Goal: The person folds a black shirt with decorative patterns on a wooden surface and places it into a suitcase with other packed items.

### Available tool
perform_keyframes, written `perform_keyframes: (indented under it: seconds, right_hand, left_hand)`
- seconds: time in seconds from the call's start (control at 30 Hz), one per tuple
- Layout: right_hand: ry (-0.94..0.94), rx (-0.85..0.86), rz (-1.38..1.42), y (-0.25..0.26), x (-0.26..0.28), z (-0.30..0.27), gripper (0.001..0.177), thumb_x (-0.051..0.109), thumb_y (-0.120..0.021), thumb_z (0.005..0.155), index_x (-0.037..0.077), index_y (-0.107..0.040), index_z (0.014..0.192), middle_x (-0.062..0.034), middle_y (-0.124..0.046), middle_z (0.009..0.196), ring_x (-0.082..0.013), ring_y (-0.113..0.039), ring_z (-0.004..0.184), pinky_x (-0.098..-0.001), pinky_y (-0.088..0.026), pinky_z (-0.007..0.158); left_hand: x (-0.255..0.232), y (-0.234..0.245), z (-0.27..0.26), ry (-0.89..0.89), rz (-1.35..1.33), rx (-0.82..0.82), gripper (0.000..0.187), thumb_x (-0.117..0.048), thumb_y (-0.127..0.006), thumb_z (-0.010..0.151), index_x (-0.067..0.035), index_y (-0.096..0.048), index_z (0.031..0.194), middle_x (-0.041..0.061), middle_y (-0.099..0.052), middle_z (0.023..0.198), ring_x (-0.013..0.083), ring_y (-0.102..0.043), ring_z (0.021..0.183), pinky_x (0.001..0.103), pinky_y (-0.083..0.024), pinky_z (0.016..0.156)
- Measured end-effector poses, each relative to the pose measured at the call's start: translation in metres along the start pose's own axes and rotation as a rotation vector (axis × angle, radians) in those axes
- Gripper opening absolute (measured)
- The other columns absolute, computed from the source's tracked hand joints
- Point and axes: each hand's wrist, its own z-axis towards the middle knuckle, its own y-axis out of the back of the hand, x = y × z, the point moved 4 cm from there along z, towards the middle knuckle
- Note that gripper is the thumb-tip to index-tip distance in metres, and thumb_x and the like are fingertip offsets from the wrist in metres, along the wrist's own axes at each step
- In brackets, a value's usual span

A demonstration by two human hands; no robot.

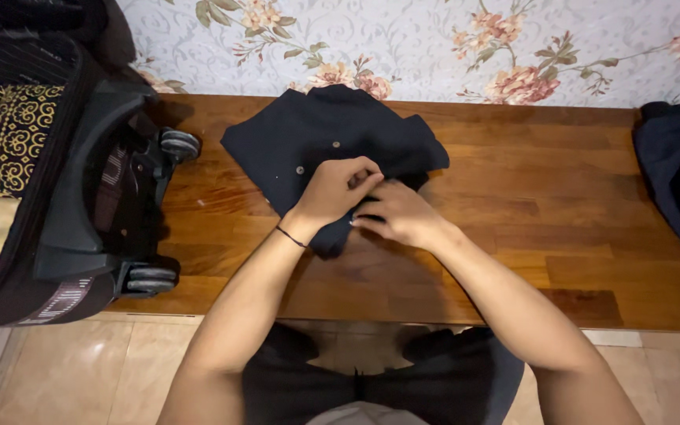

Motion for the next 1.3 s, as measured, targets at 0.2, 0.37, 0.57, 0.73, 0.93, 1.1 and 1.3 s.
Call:
perform_keyframes:
  seconds: [0.2, 0.37, 0.57, 0.73, 0.93, 1.1, 1.3]
  right_hand:
    - [0.047, -0.054, -0.056, 0.001, 0.005, -0.004, 0.034, 0.025, -0.077, 0.083, 0.003, -0.073, 0.109, -0.0176, -0.069, 0.115, -0.0371, -0.06, 0.111, -0.0466, -0.047, 0.099]
    - [-0.227, 0.139, -0.092, 0.002, -0.016, 0.0, 0.033, 0.025, -0.074, 0.078, 0.003, -0.073, 0.103, -0.0176, -0.069, 0.105, -0.0367, -0.064, 0.101, -0.0477, -0.049, 0.088]
    - [-0.318, 0.111, -0.206, -0.002, -0.032, -0.003, 0.031, 0.026, -0.076, 0.08, 0.003, -0.072, 0.1, -0.0152, -0.068, 0.096, -0.0367, -0.064, 0.095, -0.0483, -0.049, 0.083]
    - [-0.302, -0.013, -0.283, 0.026, -0.023, -0.011, 0.022, 0.021, -0.077, 0.075, 0.012, -0.077, 0.096, -0.008, -0.066, 0.094, -0.0308, -0.064, 0.096, -0.0447, -0.05, 0.084]
    - [-0.188, -0.063, -0.363, 0.057, -0.008, -0.008, 0.022, 0.02, -0.082, 0.068, 0.014, -0.081, 0.088, -0.0122, -0.063, 0.115, -0.0338, -0.056, 0.114, -0.0474, -0.043, 0.096]
    - [-0.002, -0.121, -0.336, 0.049, -0.021, -0.014, 0.021, 0.015, -0.08, 0.072, 0.011, -0.079, 0.092, -0.0096, -0.063, 0.138, -0.0321, -0.058, 0.13, -0.0455, -0.041, 0.108]
    - [-0.16, -0.216, -0.2, 0.049, -0.037, -0.019, 0.022, 0.006, -0.079, 0.075, 0.01, -0.076, 0.097, -0.0065, -0.068, 0.112, -0.0309, -0.063, 0.104, -0.0398, -0.05, 0.092]
  left_hand:
    - [-0.005, -0.003, 0.0, -0.001, -0.027, 0.001, 0.013, -0.017, -0.073, 0.095, -0.005, -0.072, 0.1, 0.009, -0.069, 0.073, 0.0146, -0.067, 0.06, 0.029, -0.052, 0.058]
    - [-0.008, -0.002, 0.0, 0.114, -0.107, 0.083, 0.012, -0.017, -0.07, 0.096, -0.007, -0.071, 0.103, 0.006, -0.068, 0.071, 0.0146, -0.068, 0.059, 0.029, -0.051, 0.057]
    - [-0.022, 0.008, -0.001, 0.055, 0.176, 0.138, 0.026, -0.017, -0.073, 0.088, -0.009, -0.064, 0.111, 0.009, -0.064, 0.074, 0.0247, -0.067, 0.068, 0.037, -0.052, 0.062]
    - [-0.023, -0.005, -0.016, 0.076, 0.454, 0.321, 0.045, -0.029, -0.079, 0.078, -0.007, -0.059, 0.112, 0.011, -0.069, 0.089, 0.0339, -0.068, 0.082, 0.046, -0.053, 0.067]
    - [-0.02, -0.013, -0.031, 0.041, 0.637, 0.274, 0.06, -0.034, -0.083, 0.067, -0.004, -0.06, 0.113, 0.016, -0.066, 0.098, 0.0382, -0.067, 0.087, 0.048, -0.055, 0.069]
    - [-0.014, 0.008, -0.049, 0.099, 0.548, 0.18, 0.026, -0.019, -0.073, 0.09, -0.009, -0.067, 0.113, 0.012, -0.067, 0.103, 0.0379, -0.068, 0.094, 0.047, -0.056, 0.078]
    - [-0.03, 0.026, -0.049, -0.002, 0.456, 0.071, 0.025, -0.005, -0.068, 0.086, -0.006, -0.068, 0.112, 0.014, -0.064, 0.102, 0.038, -0.066, 0.094, 0.046, -0.056, 0.08]
